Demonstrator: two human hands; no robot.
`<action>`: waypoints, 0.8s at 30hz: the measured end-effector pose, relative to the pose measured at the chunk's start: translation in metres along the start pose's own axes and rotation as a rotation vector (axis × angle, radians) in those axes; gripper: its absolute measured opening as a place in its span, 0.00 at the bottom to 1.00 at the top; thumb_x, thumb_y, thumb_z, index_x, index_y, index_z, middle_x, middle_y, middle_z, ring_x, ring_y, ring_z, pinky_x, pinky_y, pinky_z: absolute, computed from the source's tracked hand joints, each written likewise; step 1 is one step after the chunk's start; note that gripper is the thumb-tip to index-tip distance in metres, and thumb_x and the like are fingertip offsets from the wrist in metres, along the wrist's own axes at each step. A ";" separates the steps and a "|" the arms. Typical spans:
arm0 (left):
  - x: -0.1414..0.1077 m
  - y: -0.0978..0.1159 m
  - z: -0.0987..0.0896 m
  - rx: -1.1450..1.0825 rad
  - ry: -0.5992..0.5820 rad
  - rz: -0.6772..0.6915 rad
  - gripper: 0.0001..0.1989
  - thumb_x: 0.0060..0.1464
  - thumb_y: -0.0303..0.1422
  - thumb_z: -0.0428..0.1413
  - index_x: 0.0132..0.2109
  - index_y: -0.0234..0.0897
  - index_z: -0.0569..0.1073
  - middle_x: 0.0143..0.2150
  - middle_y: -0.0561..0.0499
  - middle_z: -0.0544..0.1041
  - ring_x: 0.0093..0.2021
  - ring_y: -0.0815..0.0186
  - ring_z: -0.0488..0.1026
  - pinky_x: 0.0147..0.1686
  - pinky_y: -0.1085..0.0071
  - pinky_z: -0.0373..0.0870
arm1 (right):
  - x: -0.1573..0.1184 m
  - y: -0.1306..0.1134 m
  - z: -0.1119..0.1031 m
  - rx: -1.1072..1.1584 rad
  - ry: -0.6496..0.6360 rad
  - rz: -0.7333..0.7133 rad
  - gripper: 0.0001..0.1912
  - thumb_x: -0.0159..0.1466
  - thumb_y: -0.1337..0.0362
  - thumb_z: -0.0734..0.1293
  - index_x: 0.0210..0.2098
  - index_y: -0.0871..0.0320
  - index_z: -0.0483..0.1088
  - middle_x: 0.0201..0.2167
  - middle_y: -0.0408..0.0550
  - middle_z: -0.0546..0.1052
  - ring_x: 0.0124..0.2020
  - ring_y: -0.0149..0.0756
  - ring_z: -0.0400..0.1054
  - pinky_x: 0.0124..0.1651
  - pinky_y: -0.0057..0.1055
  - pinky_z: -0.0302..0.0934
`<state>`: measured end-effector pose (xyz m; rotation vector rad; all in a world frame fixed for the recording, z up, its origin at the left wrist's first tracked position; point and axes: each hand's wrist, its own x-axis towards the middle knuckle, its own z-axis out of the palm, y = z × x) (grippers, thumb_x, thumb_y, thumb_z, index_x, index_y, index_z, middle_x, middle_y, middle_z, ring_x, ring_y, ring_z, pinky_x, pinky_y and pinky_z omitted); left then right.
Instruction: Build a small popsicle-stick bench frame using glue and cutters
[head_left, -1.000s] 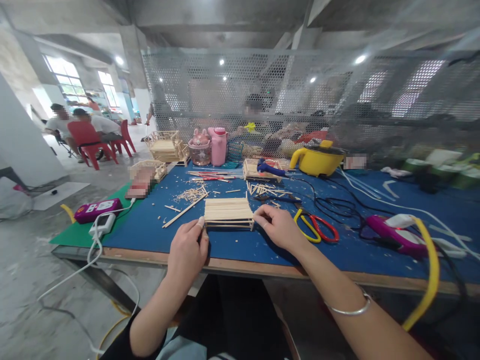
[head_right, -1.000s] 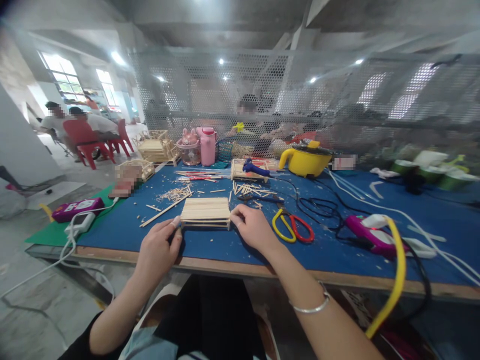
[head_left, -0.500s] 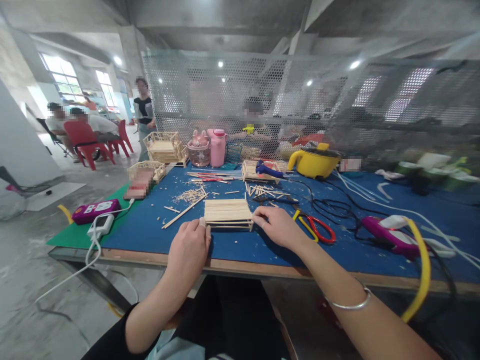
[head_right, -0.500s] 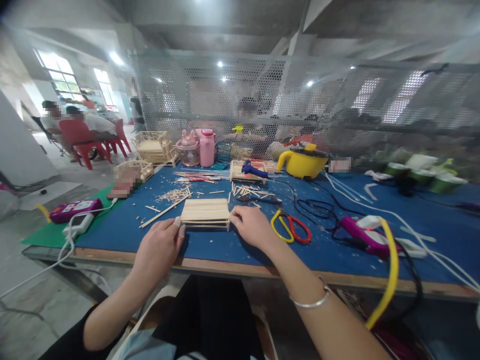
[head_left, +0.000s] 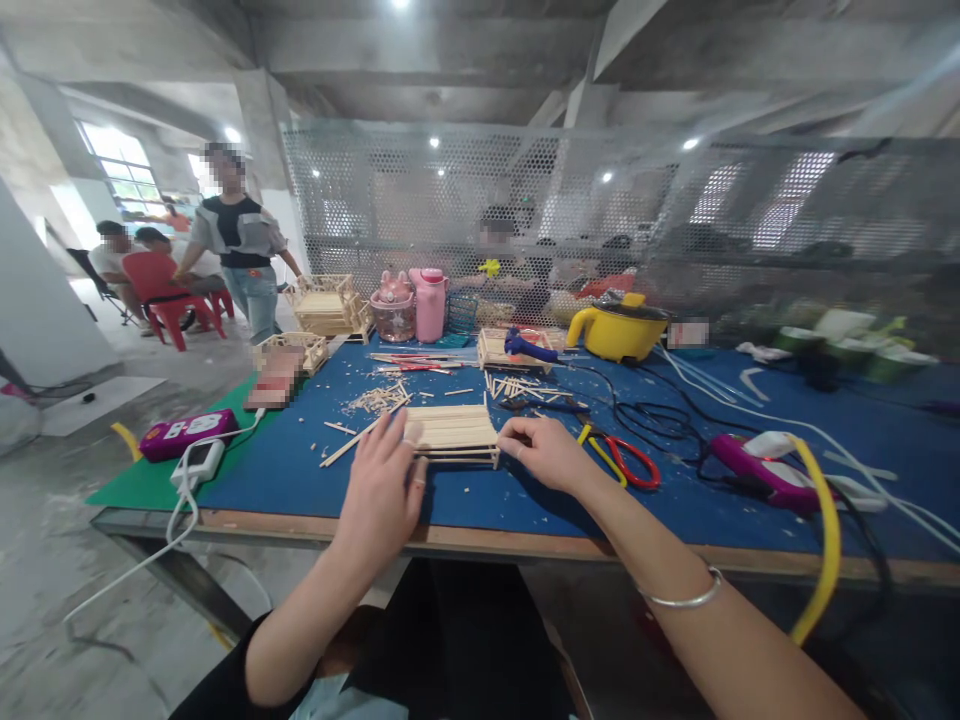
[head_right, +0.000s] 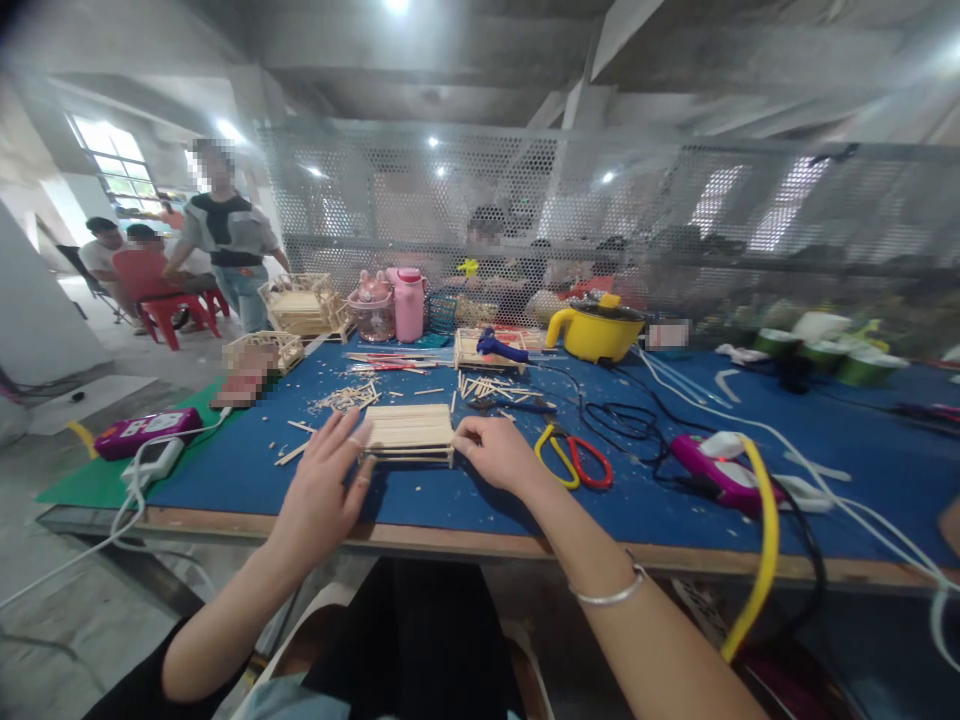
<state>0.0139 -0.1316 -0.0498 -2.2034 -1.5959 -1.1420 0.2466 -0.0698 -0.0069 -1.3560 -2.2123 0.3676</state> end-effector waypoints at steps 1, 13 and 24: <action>0.003 0.008 0.003 0.054 -0.055 0.071 0.21 0.60 0.30 0.46 0.59 0.36 0.63 0.65 0.44 0.60 0.66 0.52 0.52 0.61 0.47 0.52 | 0.000 0.000 0.000 0.004 0.001 -0.001 0.11 0.59 0.61 0.62 0.26 0.58 0.73 0.23 0.43 0.75 0.25 0.32 0.65 0.30 0.27 0.54; 0.022 0.030 0.029 0.189 -0.269 0.264 0.20 0.61 0.33 0.45 0.59 0.32 0.63 0.62 0.42 0.65 0.61 0.54 0.62 0.57 0.53 0.59 | 0.000 0.003 0.005 0.018 0.029 0.006 0.10 0.59 0.62 0.62 0.27 0.58 0.72 0.25 0.43 0.76 0.27 0.32 0.66 0.33 0.27 0.55; 0.040 0.034 0.024 -0.005 -0.121 0.183 0.13 0.61 0.34 0.46 0.46 0.36 0.73 0.44 0.44 0.77 0.44 0.60 0.73 0.45 0.63 0.68 | -0.013 0.002 0.011 0.035 0.167 -0.120 0.09 0.62 0.65 0.61 0.29 0.58 0.72 0.29 0.45 0.76 0.33 0.35 0.68 0.39 0.30 0.58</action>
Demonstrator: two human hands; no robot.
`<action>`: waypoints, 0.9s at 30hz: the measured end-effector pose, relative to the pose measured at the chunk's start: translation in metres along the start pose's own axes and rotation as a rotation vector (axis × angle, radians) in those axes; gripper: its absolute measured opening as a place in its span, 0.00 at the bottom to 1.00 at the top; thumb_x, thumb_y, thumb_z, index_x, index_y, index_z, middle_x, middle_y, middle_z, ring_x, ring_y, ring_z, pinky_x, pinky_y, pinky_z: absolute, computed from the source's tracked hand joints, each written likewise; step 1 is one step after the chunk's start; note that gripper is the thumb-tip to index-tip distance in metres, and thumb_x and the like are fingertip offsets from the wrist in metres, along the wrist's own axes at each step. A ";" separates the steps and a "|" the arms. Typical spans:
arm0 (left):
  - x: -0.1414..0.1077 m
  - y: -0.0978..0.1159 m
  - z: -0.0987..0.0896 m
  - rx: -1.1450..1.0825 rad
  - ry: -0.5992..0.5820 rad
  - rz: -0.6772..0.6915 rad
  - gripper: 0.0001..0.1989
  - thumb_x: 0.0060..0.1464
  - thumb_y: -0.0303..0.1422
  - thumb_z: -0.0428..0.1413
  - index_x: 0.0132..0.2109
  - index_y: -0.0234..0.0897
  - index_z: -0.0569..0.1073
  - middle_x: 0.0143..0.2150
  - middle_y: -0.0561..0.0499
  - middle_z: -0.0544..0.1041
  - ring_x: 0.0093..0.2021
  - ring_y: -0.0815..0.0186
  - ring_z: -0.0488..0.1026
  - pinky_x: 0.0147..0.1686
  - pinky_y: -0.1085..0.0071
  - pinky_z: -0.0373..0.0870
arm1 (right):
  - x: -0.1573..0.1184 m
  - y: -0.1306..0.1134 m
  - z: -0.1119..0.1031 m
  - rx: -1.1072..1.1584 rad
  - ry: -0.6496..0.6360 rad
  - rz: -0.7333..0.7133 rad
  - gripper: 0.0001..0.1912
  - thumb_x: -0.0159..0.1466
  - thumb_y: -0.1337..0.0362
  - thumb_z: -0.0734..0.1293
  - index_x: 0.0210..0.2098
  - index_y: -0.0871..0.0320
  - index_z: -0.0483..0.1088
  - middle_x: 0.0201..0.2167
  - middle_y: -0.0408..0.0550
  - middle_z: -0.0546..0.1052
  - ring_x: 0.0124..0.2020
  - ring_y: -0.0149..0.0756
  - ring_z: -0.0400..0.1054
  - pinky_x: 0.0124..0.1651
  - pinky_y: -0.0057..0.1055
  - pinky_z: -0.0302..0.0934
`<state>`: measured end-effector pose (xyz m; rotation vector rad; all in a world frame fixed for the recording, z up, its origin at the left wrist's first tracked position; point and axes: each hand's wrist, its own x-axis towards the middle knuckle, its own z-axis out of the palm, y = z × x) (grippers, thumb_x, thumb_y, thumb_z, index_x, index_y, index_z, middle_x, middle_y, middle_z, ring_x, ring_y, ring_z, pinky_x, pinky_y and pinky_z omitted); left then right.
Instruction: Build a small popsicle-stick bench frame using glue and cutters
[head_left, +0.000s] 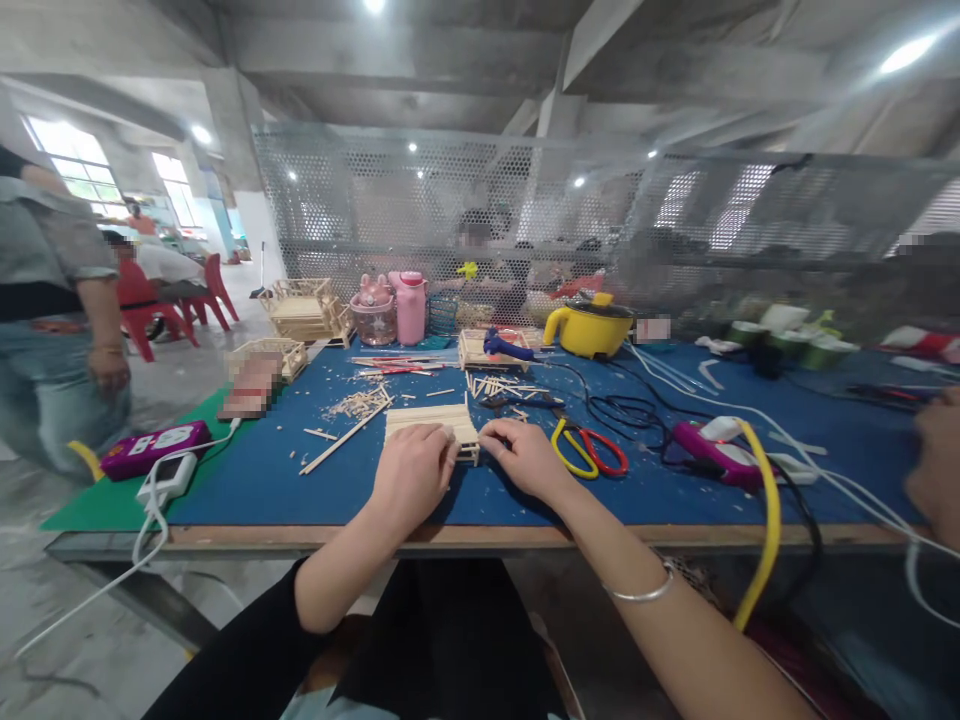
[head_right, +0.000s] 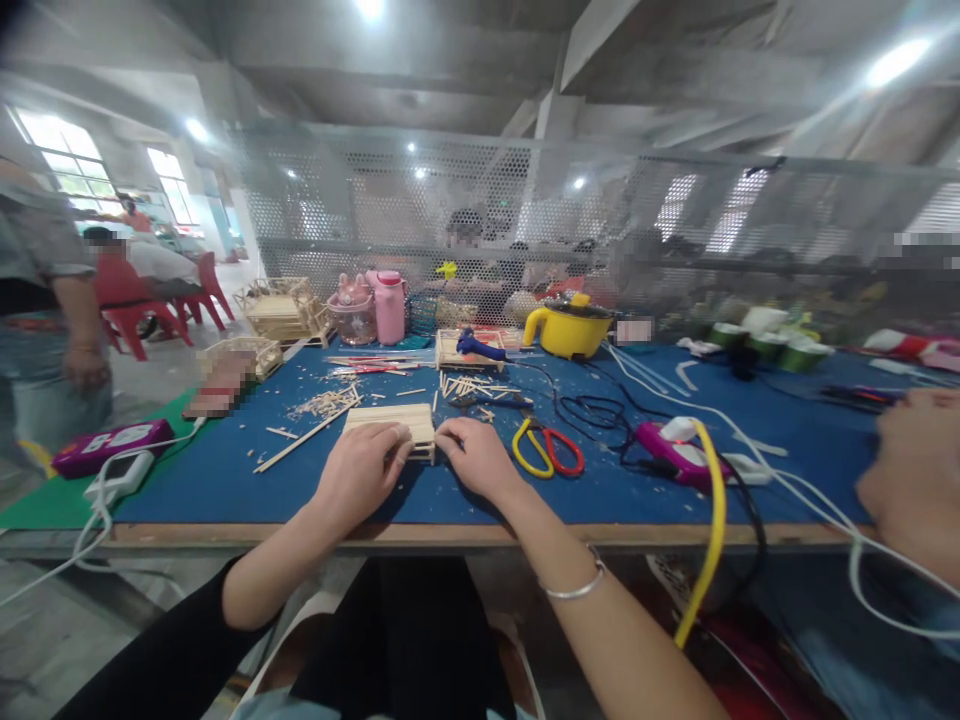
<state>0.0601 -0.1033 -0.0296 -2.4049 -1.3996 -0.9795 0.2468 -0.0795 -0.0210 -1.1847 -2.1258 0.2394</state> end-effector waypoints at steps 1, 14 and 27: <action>0.000 0.001 0.000 -0.004 0.040 -0.002 0.14 0.61 0.34 0.46 0.49 0.36 0.71 0.46 0.44 0.76 0.46 0.59 0.72 0.46 0.62 0.67 | -0.002 0.000 0.000 -0.018 0.031 -0.040 0.09 0.63 0.65 0.61 0.30 0.57 0.71 0.30 0.46 0.76 0.34 0.35 0.67 0.40 0.31 0.58; 0.020 0.002 -0.009 0.039 -0.225 0.126 0.10 0.59 0.27 0.45 0.38 0.38 0.71 0.35 0.48 0.74 0.36 0.64 0.73 0.34 0.71 0.67 | -0.009 -0.011 0.003 -0.158 0.239 -0.321 0.11 0.66 0.63 0.58 0.36 0.57 0.71 0.30 0.50 0.74 0.34 0.38 0.64 0.41 0.36 0.57; 0.068 -0.052 -0.023 0.014 0.073 -0.068 0.14 0.60 0.36 0.44 0.34 0.39 0.73 0.33 0.48 0.77 0.33 0.64 0.72 0.31 0.72 0.61 | 0.037 0.042 -0.040 -0.466 -0.035 0.344 0.21 0.59 0.46 0.61 0.31 0.59 0.69 0.33 0.52 0.74 0.34 0.38 0.67 0.36 0.32 0.59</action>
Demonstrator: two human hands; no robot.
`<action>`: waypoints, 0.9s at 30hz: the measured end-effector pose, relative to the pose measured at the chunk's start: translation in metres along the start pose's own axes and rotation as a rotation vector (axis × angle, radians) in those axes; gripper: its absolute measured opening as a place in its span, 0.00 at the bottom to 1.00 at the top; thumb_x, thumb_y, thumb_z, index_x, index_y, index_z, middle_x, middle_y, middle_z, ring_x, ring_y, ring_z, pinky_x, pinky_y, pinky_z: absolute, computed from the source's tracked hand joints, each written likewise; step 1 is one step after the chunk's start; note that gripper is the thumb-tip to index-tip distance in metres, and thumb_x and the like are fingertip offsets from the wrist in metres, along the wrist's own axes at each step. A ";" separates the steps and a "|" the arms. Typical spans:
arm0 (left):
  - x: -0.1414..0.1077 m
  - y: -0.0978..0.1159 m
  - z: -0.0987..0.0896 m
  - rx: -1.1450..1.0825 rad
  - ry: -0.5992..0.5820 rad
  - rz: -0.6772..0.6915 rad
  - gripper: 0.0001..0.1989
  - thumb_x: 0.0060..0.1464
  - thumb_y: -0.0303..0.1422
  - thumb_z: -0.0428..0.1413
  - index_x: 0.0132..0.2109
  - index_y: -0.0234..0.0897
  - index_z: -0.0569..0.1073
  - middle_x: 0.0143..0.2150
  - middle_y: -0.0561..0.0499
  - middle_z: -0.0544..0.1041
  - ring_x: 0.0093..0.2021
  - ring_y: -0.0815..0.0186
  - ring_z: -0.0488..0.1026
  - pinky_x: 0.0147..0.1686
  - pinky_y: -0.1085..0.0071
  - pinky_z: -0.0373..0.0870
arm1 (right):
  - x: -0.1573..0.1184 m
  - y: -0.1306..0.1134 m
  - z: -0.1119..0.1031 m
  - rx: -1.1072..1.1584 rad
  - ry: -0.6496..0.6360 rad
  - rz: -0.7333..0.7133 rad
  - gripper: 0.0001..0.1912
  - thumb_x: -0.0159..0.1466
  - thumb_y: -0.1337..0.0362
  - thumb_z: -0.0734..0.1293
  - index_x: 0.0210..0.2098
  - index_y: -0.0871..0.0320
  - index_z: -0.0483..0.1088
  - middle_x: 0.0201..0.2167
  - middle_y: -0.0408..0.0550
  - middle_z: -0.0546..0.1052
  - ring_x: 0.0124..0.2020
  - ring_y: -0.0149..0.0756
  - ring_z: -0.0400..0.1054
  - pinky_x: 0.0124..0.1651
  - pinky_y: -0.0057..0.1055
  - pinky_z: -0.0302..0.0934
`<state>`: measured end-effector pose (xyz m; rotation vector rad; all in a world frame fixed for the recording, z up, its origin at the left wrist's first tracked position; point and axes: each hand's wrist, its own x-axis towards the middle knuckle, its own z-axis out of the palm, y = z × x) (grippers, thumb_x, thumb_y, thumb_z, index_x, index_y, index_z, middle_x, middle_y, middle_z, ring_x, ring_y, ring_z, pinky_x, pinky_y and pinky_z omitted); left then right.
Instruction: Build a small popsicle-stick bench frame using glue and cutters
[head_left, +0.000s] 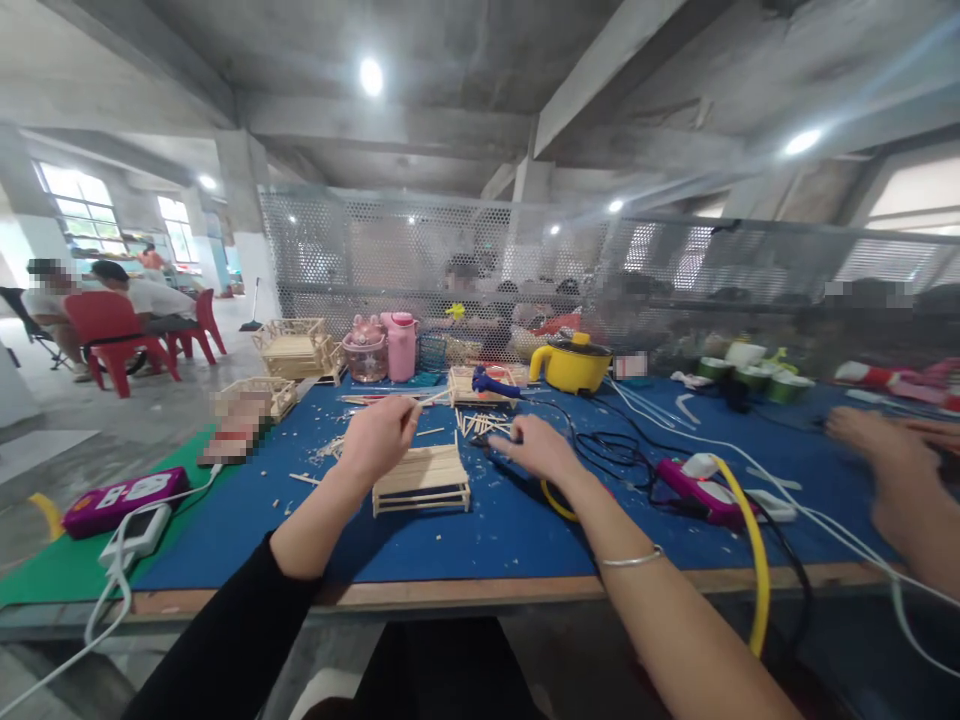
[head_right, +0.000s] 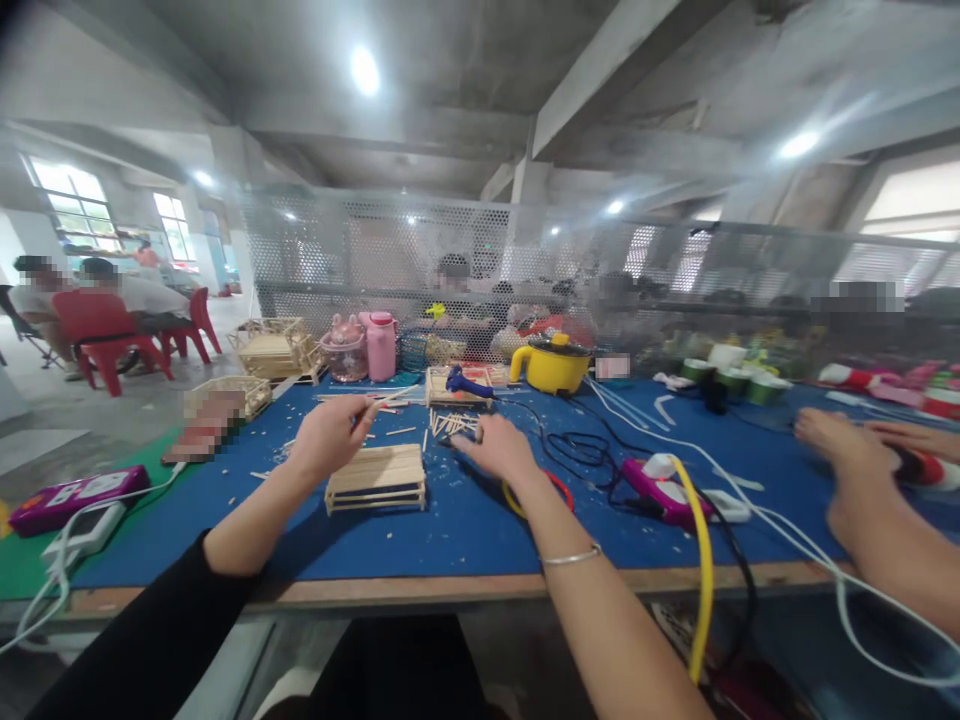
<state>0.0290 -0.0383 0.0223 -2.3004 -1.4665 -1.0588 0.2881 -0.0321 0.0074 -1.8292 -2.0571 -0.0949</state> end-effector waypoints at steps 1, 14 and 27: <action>0.002 -0.005 0.002 -0.021 0.028 -0.022 0.15 0.60 0.37 0.44 0.35 0.38 0.74 0.33 0.48 0.77 0.34 0.64 0.72 0.31 0.72 0.61 | 0.002 0.001 0.007 -0.043 -0.038 0.013 0.20 0.56 0.46 0.65 0.28 0.59 0.69 0.32 0.52 0.74 0.34 0.40 0.68 0.35 0.32 0.59; -0.017 -0.029 0.010 -0.265 0.228 -0.148 0.17 0.61 0.38 0.44 0.38 0.35 0.75 0.29 0.50 0.75 0.29 0.68 0.69 0.29 0.75 0.60 | -0.007 -0.002 0.027 0.067 0.283 0.123 0.09 0.65 0.62 0.56 0.33 0.59 0.64 0.36 0.55 0.72 0.32 0.39 0.69 0.35 0.34 0.58; -0.024 0.033 -0.022 -0.648 -0.024 -0.033 0.13 0.56 0.39 0.51 0.33 0.39 0.77 0.53 0.45 0.70 0.57 0.59 0.63 0.55 0.64 0.59 | -0.014 -0.019 -0.001 1.353 0.331 0.014 0.24 0.57 0.40 0.61 0.24 0.55 0.56 0.16 0.35 0.61 0.11 0.22 0.46 0.12 0.21 0.43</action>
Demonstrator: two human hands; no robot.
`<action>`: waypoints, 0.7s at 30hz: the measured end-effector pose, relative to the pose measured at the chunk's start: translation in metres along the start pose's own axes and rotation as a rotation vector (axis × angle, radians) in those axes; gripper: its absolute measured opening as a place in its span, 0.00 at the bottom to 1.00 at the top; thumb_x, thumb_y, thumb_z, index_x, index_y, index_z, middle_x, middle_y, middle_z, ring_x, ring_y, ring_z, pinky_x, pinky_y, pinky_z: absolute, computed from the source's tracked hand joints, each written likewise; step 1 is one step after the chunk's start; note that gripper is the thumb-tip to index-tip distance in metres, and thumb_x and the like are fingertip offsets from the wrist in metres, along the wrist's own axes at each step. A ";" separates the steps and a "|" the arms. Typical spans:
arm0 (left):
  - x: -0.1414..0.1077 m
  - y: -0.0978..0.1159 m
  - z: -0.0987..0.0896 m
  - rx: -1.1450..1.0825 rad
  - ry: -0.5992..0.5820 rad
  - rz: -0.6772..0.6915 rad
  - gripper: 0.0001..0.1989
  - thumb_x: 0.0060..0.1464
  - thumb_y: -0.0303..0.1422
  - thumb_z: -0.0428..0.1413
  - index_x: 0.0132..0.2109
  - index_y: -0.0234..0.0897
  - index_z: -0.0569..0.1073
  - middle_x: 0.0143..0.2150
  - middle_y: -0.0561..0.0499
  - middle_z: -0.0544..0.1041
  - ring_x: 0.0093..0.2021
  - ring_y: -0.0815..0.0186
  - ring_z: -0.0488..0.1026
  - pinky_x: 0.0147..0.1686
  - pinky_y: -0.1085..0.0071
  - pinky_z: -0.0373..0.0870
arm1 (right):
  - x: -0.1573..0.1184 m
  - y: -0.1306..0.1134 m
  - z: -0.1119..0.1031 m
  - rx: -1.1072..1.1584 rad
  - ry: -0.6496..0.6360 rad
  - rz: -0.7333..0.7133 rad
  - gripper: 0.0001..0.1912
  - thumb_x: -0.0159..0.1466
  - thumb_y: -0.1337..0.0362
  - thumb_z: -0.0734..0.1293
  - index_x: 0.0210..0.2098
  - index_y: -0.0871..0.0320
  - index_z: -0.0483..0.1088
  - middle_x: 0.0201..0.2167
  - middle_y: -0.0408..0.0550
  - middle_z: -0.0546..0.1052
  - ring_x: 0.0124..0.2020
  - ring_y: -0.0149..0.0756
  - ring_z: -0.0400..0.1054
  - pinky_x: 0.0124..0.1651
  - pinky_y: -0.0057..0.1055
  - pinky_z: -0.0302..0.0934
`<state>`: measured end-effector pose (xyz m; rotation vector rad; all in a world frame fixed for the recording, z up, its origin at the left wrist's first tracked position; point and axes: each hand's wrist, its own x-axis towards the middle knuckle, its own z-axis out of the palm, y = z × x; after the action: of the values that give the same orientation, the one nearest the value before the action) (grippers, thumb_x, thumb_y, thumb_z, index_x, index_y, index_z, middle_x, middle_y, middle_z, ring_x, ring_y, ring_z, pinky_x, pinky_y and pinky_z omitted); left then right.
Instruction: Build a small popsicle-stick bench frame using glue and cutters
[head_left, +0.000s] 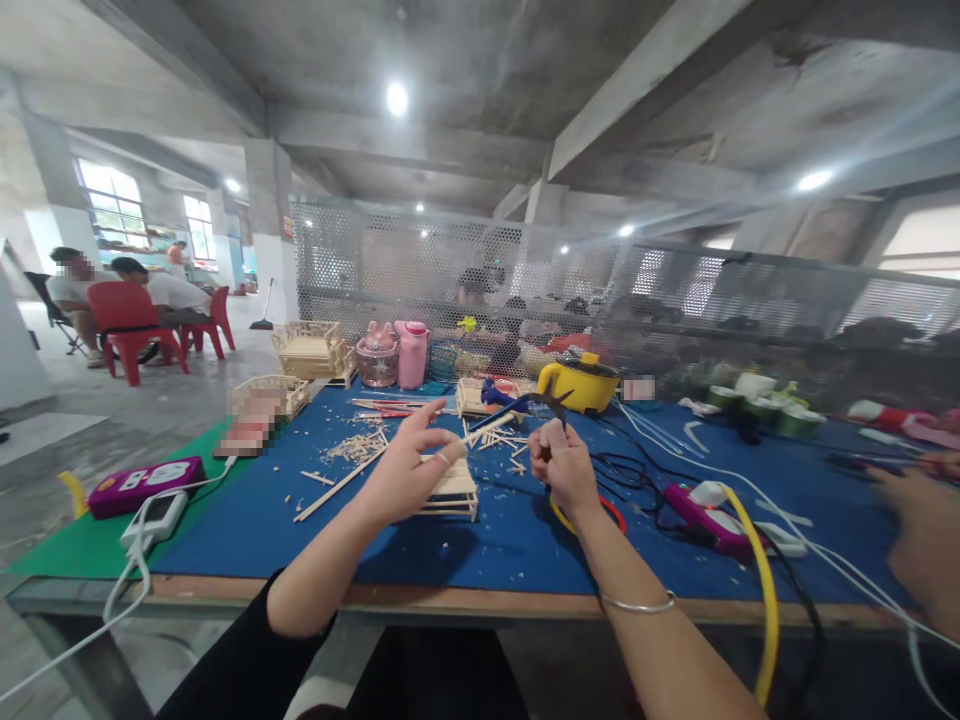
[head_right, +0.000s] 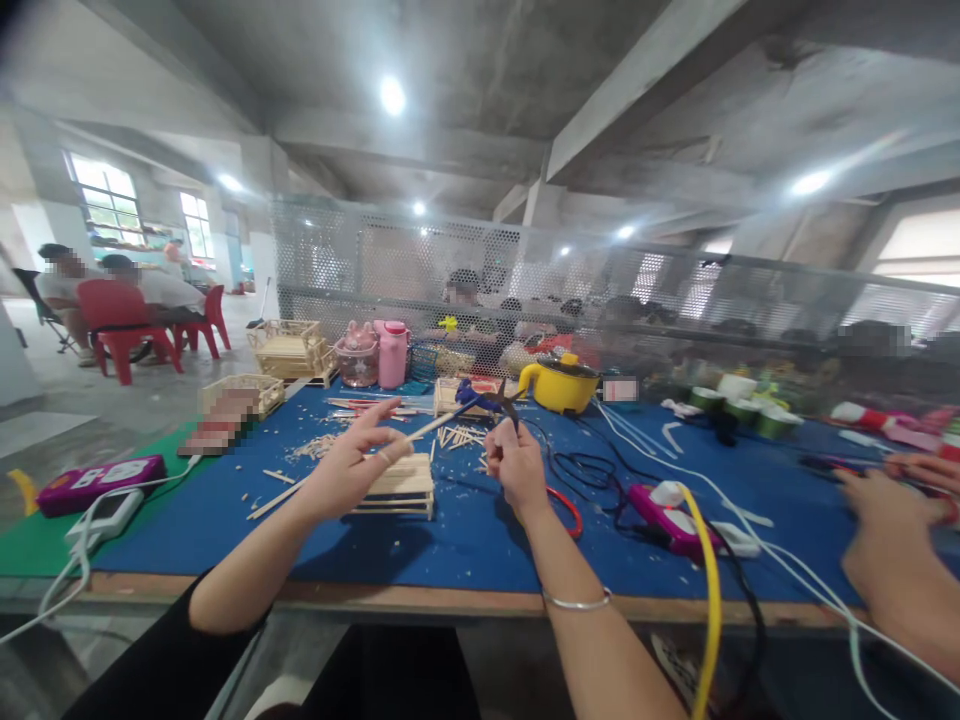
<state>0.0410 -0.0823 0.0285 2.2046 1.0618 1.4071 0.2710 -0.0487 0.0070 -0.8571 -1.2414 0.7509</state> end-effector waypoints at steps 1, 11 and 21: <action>0.002 0.005 0.004 -0.006 -0.074 -0.031 0.12 0.55 0.39 0.51 0.33 0.40 0.77 0.56 0.45 0.68 0.60 0.57 0.60 0.57 0.62 0.56 | -0.001 -0.002 0.005 0.100 -0.073 0.048 0.24 0.57 0.41 0.62 0.23 0.55 0.56 0.16 0.35 0.61 0.11 0.21 0.45 0.12 0.20 0.41; 0.009 0.018 0.021 -0.481 -0.271 -0.342 0.16 0.49 0.44 0.54 0.30 0.34 0.72 0.26 0.54 0.69 0.26 0.72 0.62 0.29 0.74 0.61 | -0.016 -0.011 0.024 0.561 -0.650 0.346 0.23 0.41 0.63 0.63 0.40 0.54 0.65 0.46 0.51 0.73 0.42 0.40 0.68 0.39 0.37 0.65; 0.003 0.010 0.040 -0.495 -0.151 -0.407 0.14 0.50 0.43 0.53 0.31 0.35 0.72 0.21 0.57 0.63 0.21 0.74 0.57 0.22 0.76 0.54 | -0.014 -0.010 0.019 0.508 -0.602 0.280 0.30 0.40 0.68 0.60 0.45 0.54 0.66 0.48 0.51 0.73 0.53 0.47 0.64 0.55 0.50 0.57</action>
<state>0.0807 -0.0819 0.0180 1.6061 0.9194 1.1485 0.2504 -0.0633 0.0110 -0.3885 -1.3642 1.5532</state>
